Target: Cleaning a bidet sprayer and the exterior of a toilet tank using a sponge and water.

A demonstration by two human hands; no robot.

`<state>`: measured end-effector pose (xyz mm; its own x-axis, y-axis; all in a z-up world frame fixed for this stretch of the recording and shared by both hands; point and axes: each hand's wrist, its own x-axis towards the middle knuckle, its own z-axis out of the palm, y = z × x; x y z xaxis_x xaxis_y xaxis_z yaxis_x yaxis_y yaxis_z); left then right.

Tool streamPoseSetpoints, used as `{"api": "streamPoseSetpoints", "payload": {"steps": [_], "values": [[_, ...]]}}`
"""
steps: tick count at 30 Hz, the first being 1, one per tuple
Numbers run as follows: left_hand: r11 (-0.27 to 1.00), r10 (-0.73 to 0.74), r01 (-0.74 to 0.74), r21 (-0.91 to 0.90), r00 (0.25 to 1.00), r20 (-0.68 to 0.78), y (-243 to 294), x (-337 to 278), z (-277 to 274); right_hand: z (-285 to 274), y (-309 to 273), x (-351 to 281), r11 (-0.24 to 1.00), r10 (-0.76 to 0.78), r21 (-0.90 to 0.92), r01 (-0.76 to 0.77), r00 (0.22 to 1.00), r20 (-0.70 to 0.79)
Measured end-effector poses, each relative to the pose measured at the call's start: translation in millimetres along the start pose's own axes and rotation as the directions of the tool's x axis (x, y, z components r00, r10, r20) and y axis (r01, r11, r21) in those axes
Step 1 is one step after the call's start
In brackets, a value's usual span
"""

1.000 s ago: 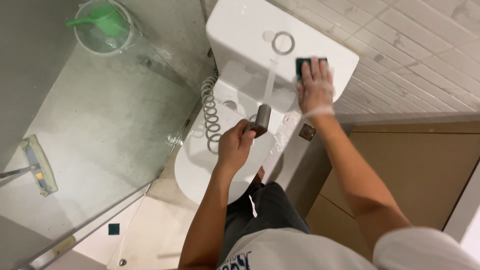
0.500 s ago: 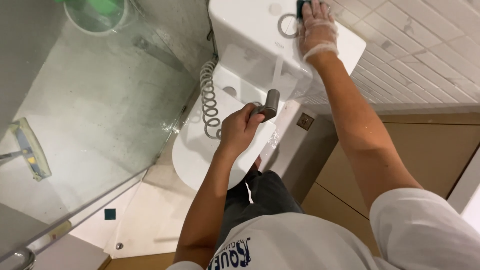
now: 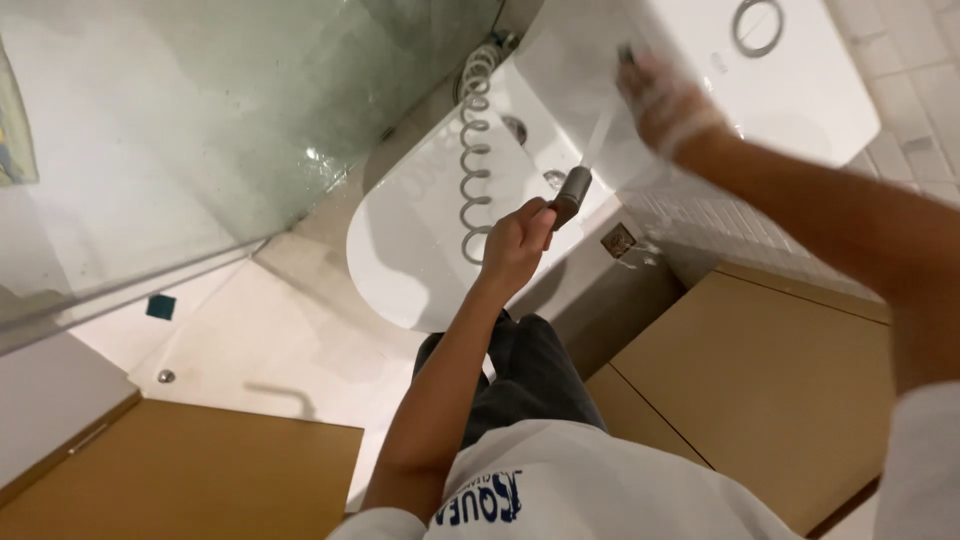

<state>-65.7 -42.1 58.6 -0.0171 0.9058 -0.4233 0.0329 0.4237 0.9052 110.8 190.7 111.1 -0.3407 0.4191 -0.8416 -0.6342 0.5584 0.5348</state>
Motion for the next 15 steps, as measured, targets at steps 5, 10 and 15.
{"api": "streamPoseSetpoints", "payload": {"steps": [5,10,15], "values": [[0.991,0.053,-0.062,-0.122,0.996,-0.078,-24.4,2.9,-10.9,50.6,-58.8,123.0,0.776,0.583,0.017,-0.630,0.706,-0.402],[0.987,0.100,-0.101,-0.122,0.995,-0.014,-51.2,-0.3,-11.8,-55.3,-4.2,-16.1,0.982,-0.184,-0.046,0.181,0.980,-0.072],[0.989,0.059,-0.053,-0.138,0.997,0.041,-56.9,-4.1,3.1,-9.5,-9.8,42.4,0.979,-0.126,-0.174,0.109,0.988,-0.093]]}}
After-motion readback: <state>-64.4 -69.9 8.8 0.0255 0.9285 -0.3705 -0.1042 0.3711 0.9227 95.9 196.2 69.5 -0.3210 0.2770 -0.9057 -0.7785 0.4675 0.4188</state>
